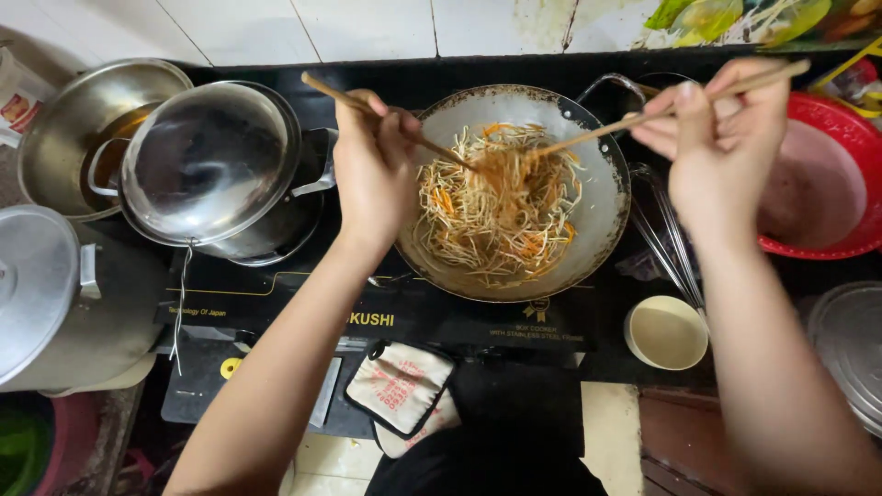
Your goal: Stir-frying noodles and vegetables in a pan and transferring them to a bowl.
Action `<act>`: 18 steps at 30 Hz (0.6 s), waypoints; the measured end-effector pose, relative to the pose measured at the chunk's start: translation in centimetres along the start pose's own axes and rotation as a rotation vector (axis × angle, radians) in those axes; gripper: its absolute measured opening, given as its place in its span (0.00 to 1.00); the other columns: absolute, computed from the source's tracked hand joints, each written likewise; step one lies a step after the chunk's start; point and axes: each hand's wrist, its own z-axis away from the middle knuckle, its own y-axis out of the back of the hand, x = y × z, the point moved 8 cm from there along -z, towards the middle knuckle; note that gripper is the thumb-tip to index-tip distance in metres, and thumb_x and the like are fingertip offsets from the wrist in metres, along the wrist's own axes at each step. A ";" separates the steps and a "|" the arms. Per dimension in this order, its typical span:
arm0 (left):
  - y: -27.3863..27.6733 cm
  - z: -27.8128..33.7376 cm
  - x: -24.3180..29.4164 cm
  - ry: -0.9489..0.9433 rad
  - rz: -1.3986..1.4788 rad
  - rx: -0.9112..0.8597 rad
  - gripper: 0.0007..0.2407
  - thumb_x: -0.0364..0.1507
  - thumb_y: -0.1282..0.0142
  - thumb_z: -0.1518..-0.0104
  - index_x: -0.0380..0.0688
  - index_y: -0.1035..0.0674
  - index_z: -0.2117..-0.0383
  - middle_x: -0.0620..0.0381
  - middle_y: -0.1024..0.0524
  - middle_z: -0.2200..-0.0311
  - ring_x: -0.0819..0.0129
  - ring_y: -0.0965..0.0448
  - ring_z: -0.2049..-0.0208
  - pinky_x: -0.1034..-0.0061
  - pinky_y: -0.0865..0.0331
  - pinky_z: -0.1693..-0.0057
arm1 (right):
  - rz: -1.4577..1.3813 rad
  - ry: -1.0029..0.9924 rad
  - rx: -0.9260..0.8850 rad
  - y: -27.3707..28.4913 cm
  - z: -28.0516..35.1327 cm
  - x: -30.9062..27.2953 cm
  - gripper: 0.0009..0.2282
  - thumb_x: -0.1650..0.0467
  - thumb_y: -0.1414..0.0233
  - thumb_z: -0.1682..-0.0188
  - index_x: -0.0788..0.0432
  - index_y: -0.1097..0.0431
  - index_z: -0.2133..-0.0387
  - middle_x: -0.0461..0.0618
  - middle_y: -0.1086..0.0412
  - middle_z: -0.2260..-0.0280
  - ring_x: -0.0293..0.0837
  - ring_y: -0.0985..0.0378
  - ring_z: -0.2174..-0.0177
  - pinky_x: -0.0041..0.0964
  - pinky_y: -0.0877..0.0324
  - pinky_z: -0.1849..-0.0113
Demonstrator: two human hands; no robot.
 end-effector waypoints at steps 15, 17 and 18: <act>-3.9 1.4 -7.8 0.161 0.083 0.033 0.05 0.18 0.57 0.34 0.42 0.36 0.58 0.54 0.25 0.71 0.70 0.22 0.70 0.74 0.24 0.62 | -0.141 -0.242 0.098 -2.8 1.9 11.1 0.08 0.79 0.57 0.37 0.57 0.49 0.55 0.54 0.30 0.62 0.47 0.19 0.62 0.49 0.15 0.57; -3.0 1.2 -6.5 0.146 0.206 0.010 0.05 0.18 0.58 0.32 0.41 0.37 0.57 0.54 0.25 0.69 0.71 0.23 0.68 0.75 0.24 0.60 | -0.075 -0.194 0.058 -2.3 0.8 7.5 0.07 0.79 0.57 0.36 0.57 0.49 0.53 0.55 0.30 0.61 0.48 0.18 0.60 0.49 0.17 0.56; -2.6 1.1 -5.8 0.130 0.331 -0.010 0.05 0.17 0.58 0.31 0.41 0.37 0.56 0.55 0.26 0.67 0.72 0.23 0.65 0.76 0.25 0.57 | -0.009 -0.143 0.014 -2.2 0.1 5.5 0.07 0.79 0.58 0.35 0.58 0.49 0.52 0.56 0.30 0.60 0.48 0.17 0.58 0.49 0.18 0.54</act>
